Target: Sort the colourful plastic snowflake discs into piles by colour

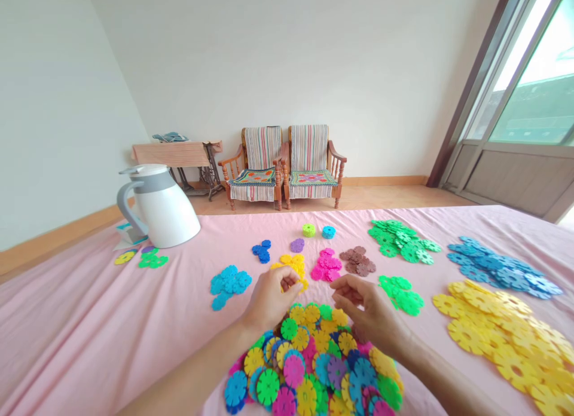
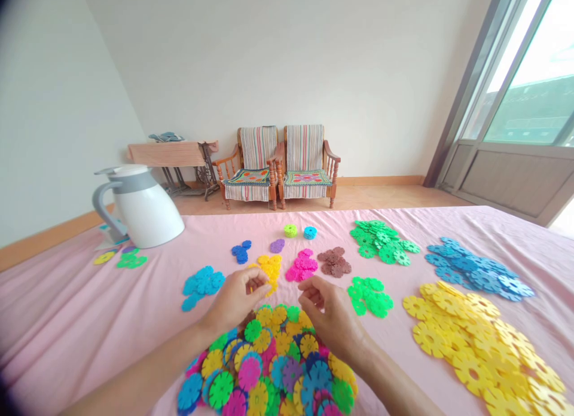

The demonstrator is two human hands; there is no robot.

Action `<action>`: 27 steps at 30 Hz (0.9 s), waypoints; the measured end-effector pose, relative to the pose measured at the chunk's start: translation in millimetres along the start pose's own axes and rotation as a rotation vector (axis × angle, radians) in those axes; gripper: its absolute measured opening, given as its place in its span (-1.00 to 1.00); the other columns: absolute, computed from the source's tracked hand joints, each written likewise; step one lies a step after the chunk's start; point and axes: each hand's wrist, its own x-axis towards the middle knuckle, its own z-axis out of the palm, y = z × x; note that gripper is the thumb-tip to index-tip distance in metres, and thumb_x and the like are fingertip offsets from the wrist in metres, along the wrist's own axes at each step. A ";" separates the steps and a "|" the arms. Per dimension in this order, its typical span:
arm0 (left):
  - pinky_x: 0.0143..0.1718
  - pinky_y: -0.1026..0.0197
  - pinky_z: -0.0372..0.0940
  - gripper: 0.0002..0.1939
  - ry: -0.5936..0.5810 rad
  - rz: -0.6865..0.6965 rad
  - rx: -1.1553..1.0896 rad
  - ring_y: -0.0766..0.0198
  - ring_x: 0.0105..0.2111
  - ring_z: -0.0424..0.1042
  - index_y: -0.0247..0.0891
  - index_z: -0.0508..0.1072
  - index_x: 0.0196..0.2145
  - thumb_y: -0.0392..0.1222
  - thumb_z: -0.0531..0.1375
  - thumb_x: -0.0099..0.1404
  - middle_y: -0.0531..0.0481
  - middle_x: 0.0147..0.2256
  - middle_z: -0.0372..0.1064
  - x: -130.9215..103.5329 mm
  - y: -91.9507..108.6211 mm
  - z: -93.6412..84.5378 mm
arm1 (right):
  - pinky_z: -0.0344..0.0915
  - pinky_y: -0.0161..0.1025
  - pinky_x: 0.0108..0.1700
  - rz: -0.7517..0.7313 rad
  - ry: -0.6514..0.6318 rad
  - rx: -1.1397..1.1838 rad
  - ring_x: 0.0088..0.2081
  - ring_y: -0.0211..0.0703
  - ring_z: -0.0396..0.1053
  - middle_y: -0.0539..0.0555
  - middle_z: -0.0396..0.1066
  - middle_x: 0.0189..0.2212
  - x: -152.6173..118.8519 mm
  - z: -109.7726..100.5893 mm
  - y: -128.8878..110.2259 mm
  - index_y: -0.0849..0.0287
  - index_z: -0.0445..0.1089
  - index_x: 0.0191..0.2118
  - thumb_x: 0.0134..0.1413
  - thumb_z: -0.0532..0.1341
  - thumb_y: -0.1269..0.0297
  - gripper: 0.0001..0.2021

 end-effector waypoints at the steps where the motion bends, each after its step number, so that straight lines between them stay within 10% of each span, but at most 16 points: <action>1: -0.45 0.31 0.23 -0.89 0.033 -0.010 0.029 0.29 -0.48 0.40 -0.30 0.45 -0.48 -0.24 0.15 0.12 0.02 -0.51 0.44 5.3 -5.9 -3.6 | 0.34 -0.25 -0.36 0.012 -0.004 -0.005 -0.42 -0.19 0.43 0.01 0.43 -0.48 1.3 -1.8 1.8 0.18 0.35 -0.28 0.04 0.12 0.30 -0.86; 8: -0.38 0.27 0.24 -0.79 0.109 -0.024 0.146 0.29 -0.47 0.37 -0.30 0.51 -0.29 -0.27 0.15 0.09 -0.03 -0.38 0.47 19.4 -26.7 -26.2 | 0.32 -0.27 -0.40 0.035 0.007 -0.027 -0.47 -0.20 0.44 0.00 0.41 -0.51 4.8 -7.1 10.0 0.17 0.32 -0.31 0.05 0.07 0.30 -0.87; 16: -0.44 0.34 0.16 -0.83 -0.392 0.134 0.185 0.35 -0.49 0.31 -0.25 0.52 -0.32 -0.21 0.25 0.08 0.06 -0.45 0.37 -6.8 6.9 -32.0 | 0.25 -0.29 -0.44 0.047 0.017 -0.096 -0.49 -0.21 0.39 -0.01 0.41 -0.54 5.8 -5.6 16.0 0.17 0.33 -0.34 0.03 0.08 0.31 -0.88; 27: -0.39 0.35 0.14 -0.83 -0.392 0.173 0.226 0.34 -0.41 0.27 -0.26 0.42 -0.37 -0.37 0.22 0.01 0.09 -0.40 0.28 -14.7 6.8 -23.1 | 0.26 -0.31 -0.43 0.060 -0.006 -0.078 -0.49 -0.22 0.38 -0.01 0.39 -0.54 5.9 -4.4 16.4 0.17 0.33 -0.35 0.03 0.07 0.32 -0.88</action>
